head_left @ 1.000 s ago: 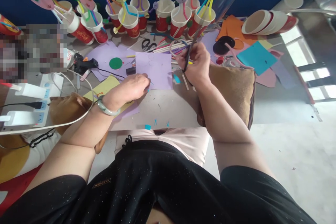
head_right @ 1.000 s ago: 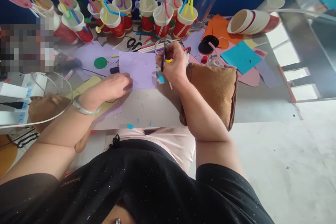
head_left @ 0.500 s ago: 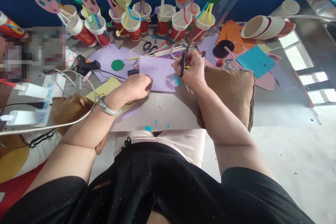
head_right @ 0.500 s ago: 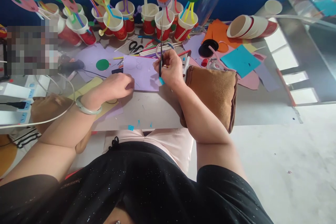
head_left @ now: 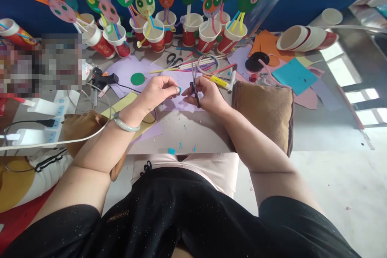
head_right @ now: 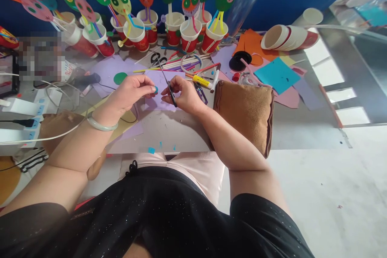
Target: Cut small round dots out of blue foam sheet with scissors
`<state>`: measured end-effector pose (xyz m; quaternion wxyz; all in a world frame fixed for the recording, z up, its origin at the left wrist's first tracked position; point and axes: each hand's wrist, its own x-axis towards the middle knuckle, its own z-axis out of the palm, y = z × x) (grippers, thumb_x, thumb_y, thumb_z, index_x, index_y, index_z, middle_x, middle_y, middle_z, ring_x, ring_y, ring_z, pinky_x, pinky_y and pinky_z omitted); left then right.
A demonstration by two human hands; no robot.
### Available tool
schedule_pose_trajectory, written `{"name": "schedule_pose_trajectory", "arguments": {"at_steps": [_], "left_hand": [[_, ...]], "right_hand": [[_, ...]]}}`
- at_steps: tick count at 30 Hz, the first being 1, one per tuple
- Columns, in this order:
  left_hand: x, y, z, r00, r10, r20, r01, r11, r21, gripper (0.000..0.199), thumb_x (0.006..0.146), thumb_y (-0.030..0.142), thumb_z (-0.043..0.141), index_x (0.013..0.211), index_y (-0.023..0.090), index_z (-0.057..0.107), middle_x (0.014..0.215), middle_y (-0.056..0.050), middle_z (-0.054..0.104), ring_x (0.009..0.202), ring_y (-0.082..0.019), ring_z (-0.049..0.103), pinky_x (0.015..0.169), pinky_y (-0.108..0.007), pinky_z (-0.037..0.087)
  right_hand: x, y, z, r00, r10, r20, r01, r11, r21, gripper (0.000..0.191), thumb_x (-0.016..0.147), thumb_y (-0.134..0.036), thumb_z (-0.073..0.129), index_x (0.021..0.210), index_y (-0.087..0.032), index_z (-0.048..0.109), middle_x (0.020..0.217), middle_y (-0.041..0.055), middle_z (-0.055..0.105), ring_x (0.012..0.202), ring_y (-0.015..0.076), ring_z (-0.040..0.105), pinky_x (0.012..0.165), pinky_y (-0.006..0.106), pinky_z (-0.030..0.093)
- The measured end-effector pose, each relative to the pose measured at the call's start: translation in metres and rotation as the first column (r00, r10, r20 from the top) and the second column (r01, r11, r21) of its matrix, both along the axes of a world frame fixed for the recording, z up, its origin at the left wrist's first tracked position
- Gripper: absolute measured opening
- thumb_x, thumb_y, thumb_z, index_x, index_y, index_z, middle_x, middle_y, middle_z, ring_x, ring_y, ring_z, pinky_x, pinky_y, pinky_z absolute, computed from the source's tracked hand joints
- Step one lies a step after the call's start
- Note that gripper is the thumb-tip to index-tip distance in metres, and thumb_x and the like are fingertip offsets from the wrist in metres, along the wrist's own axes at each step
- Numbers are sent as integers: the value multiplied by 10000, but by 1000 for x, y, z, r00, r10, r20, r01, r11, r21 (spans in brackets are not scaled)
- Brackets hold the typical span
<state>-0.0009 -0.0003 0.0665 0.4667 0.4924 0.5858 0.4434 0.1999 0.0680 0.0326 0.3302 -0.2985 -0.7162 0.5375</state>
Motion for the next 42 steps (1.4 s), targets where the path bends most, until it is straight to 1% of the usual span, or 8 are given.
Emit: {"name": "schedule_pose_trajectory", "arguments": {"at_steps": [4,10,16,20,23,30,38,42], "left_hand": [[5,-3,1,987,-55,151,63,997,-49,147,736,228,819,775,157,696,702,8,697,686,-107,657,688,-246,530],[13,-5,2,973,-56,224,84,990,-116,240,737,248,887,781,148,674,703,12,680,682,-102,644,725,-268,546],[13,-5,0,989,-76,124,84,995,-58,393,658,355,975,829,150,687,739,8,682,676,-108,606,674,-262,477],[11,-5,0,996,-88,32,88,996,-5,227,731,292,865,778,139,705,716,-8,705,674,-104,595,676,-259,470],[11,-5,2,992,-102,69,103,994,-21,181,764,286,818,760,136,716,704,-21,725,679,-105,614,697,-260,493],[8,-8,2,955,-129,267,151,986,-64,339,719,418,908,822,130,762,772,-55,787,726,-129,704,750,-285,574],[9,-8,4,971,-125,204,127,992,3,522,606,572,992,796,131,788,752,-60,791,710,-136,696,751,-296,581],[10,-9,7,983,-120,139,119,993,19,557,608,629,976,773,135,779,738,-63,786,697,-139,688,730,-297,574]], "right_hand": [[-2,-2,2,995,-10,-97,3,998,-70,556,615,-495,992,839,-250,546,795,-2,743,835,223,752,799,392,617],[-1,-6,4,992,-61,-113,53,996,-76,555,622,-485,976,842,-263,518,799,-15,714,785,187,696,775,353,599],[-3,-7,2,993,-69,-97,64,997,-49,573,645,-536,946,828,-273,471,783,-25,672,746,172,647,736,338,568],[-3,-10,6,992,-77,-95,73,996,-47,553,647,-534,948,821,-273,492,765,-28,657,719,167,623,723,343,562],[-1,-10,8,994,-79,-70,76,996,-50,555,655,-551,940,818,-278,485,770,-25,658,727,175,627,700,339,557],[2,-8,11,995,-64,-75,56,993,-109,524,663,-549,944,794,-258,529,755,-21,659,690,163,601,629,313,514],[2,-9,12,980,-93,-174,59,980,-192,557,633,-506,998,811,-237,544,731,-54,628,644,111,538,577,252,437],[1,-9,13,977,-78,-200,37,979,-201,570,617,-478,1012,800,-238,529,722,-59,608,630,106,528,562,248,420]]}}
